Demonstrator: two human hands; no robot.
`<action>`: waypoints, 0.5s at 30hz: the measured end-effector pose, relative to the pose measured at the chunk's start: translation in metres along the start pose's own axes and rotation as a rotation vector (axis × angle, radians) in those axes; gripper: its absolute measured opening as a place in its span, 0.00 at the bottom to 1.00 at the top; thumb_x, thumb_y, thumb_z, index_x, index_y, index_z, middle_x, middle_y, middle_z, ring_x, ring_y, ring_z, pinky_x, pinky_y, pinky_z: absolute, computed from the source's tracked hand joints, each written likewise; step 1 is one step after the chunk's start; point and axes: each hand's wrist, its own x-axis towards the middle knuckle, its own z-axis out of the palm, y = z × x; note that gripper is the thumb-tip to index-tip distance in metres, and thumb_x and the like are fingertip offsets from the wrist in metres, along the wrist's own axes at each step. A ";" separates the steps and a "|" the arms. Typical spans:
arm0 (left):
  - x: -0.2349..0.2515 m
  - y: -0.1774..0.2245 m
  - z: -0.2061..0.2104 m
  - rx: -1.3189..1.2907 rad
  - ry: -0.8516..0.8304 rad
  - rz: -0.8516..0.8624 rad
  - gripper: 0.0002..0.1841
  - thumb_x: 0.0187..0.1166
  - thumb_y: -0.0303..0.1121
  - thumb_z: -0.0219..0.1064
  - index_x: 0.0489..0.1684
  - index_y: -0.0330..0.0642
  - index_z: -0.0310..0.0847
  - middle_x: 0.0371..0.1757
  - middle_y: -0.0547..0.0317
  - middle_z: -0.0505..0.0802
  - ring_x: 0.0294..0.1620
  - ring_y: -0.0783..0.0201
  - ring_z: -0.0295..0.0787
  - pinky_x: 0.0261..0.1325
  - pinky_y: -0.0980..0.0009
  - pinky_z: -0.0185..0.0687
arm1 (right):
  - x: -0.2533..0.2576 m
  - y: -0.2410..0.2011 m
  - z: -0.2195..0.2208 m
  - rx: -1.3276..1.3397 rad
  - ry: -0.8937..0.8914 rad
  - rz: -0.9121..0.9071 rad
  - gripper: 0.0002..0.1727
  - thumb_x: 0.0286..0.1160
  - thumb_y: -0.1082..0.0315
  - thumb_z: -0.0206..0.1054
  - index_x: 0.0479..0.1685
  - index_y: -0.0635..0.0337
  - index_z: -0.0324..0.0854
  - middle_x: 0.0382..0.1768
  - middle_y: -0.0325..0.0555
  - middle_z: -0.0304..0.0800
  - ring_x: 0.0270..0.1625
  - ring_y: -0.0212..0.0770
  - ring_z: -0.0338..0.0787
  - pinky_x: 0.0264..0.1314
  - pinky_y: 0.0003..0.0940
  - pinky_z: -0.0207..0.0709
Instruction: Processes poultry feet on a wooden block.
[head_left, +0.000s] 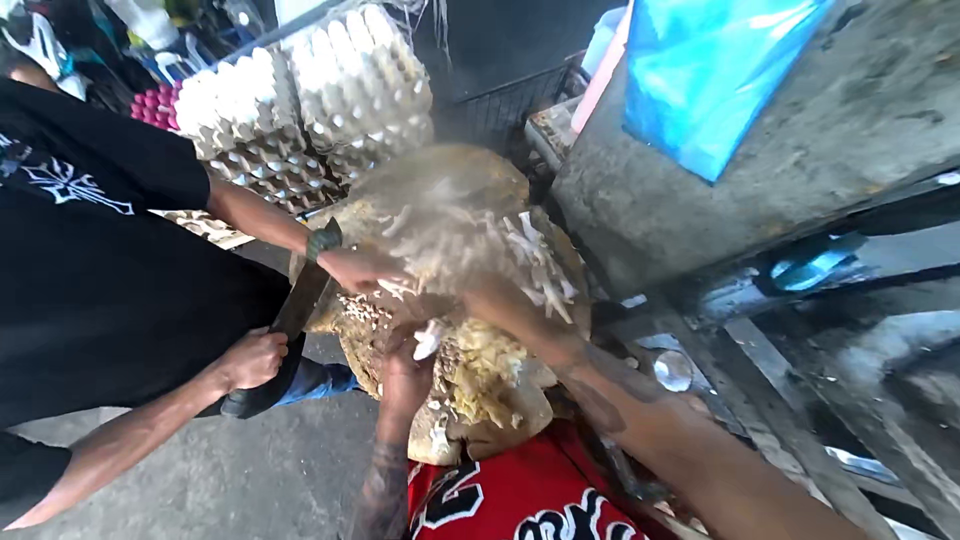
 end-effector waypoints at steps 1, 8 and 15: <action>0.002 0.003 0.002 0.034 -0.039 0.048 0.10 0.64 0.26 0.79 0.39 0.28 0.92 0.67 0.35 0.89 0.69 0.41 0.87 0.73 0.47 0.80 | -0.007 0.004 0.001 0.006 0.000 -0.050 0.20 0.91 0.63 0.53 0.63 0.72 0.82 0.62 0.71 0.86 0.72 0.70 0.82 0.74 0.65 0.72; 0.018 0.024 -0.008 0.105 -0.342 0.440 0.03 0.61 0.20 0.73 0.28 0.29 0.87 0.31 0.43 0.93 0.37 0.45 0.95 0.46 0.48 0.89 | -0.070 0.011 0.017 0.368 0.298 -0.543 0.08 0.63 0.74 0.70 0.35 0.72 0.89 0.31 0.60 0.91 0.36 0.56 0.92 0.44 0.55 0.83; -0.004 0.031 -0.037 0.003 -0.434 0.463 0.06 0.62 0.25 0.72 0.20 0.35 0.80 0.18 0.50 0.85 0.23 0.55 0.86 0.30 0.59 0.82 | -0.082 0.011 0.039 0.470 0.474 -0.533 0.15 0.77 0.68 0.60 0.27 0.68 0.86 0.23 0.53 0.88 0.28 0.46 0.88 0.36 0.42 0.82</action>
